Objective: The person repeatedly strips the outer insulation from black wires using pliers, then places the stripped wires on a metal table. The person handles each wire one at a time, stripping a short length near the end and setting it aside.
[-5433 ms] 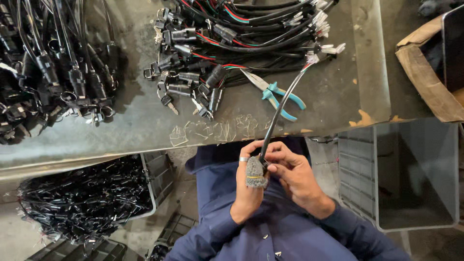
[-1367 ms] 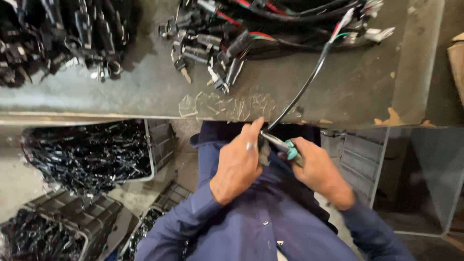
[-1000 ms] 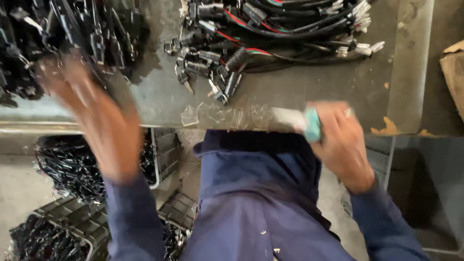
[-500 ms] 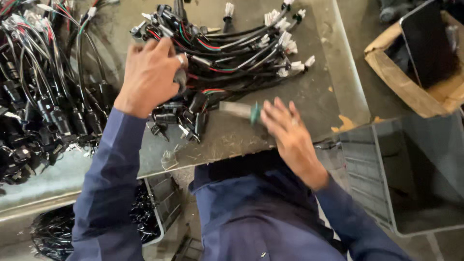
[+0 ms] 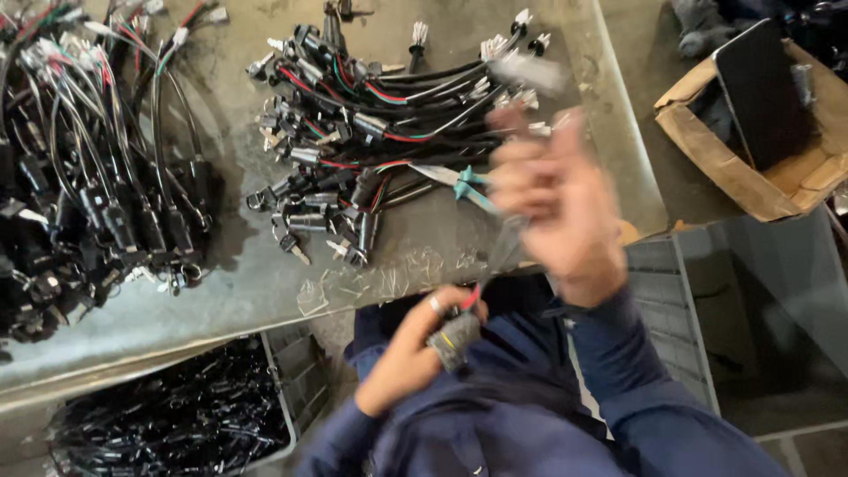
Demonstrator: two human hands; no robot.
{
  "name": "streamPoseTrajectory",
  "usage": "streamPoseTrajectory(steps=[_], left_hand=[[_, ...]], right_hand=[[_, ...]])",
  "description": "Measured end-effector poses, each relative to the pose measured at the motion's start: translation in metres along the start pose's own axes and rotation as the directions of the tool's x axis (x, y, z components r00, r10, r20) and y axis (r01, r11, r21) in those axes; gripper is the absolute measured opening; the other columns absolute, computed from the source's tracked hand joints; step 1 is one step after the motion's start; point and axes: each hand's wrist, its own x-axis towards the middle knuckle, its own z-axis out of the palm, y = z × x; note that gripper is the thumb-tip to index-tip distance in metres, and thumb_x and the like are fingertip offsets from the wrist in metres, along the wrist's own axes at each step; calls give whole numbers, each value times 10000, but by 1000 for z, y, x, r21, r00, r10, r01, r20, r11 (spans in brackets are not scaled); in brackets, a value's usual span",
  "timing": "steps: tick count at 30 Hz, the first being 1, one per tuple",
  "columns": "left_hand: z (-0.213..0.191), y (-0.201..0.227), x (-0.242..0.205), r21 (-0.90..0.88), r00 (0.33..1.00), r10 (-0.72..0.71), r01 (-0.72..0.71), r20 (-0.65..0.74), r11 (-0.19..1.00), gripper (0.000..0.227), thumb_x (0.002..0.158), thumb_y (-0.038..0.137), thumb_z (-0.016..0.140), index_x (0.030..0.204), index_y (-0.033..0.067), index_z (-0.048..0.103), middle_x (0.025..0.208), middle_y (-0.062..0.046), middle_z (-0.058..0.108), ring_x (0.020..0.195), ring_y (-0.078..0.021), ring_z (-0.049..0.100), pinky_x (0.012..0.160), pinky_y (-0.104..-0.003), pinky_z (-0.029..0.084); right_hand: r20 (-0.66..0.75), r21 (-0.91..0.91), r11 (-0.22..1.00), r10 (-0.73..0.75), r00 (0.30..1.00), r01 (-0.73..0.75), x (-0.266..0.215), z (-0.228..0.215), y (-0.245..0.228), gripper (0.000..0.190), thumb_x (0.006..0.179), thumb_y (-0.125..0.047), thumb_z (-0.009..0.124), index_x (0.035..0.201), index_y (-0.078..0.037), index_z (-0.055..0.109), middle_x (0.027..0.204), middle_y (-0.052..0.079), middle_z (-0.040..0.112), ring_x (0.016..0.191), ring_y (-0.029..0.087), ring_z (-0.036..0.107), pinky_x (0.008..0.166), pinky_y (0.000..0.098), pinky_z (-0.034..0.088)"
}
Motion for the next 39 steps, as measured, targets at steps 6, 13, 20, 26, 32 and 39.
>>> streamPoseTrajectory(steps=[6,13,20,26,32,39], left_hand=[[32,-39,17,199,990,131,-120,-42,973,391,876,-47,629,1260,18,666,1225,-135,656,1181,-246,626,1040,-347,500],[34,22,2,369,931,363,-347,27,862,336,820,-8,703,1138,56,618,1203,-132,621,1222,-349,592,1141,-448,379],[30,2,5,546,950,311,-240,-39,803,342,802,20,675,1142,45,641,1172,-129,645,1088,-314,655,938,-339,518],[27,-39,-8,225,966,85,-29,-244,974,199,993,60,577,1179,16,634,924,-65,649,855,-161,582,802,-281,494],[17,-38,0,-3,964,-43,43,-261,999,182,1021,72,565,1173,-7,627,870,-49,569,800,-128,481,725,-288,436],[-7,-15,-5,200,981,44,-5,-191,980,233,991,81,547,1218,35,581,1007,-33,613,939,-128,555,872,-262,473]], right_hand=[[103,-294,955,-11,995,41,-37,6,45,389,848,-371,692,1121,-102,627,748,-32,342,641,88,350,575,243,354],[60,-691,709,-136,989,140,-64,-59,13,351,1057,-411,559,869,-114,539,700,13,415,654,155,401,600,327,368],[286,-564,700,-331,899,437,-60,-45,-32,441,1220,-388,532,863,-131,533,704,-52,454,702,74,434,693,233,358],[-47,-433,848,-359,932,305,-33,-42,13,76,941,-143,613,944,-130,538,852,3,512,824,151,490,802,343,406],[281,-951,129,-19,960,281,-53,-95,42,159,1030,-219,621,1024,-66,665,1162,147,636,1109,275,627,1039,415,501],[38,-970,243,59,997,23,-63,-109,33,181,946,-14,717,1127,-10,704,1212,114,617,1103,208,683,947,346,577]])
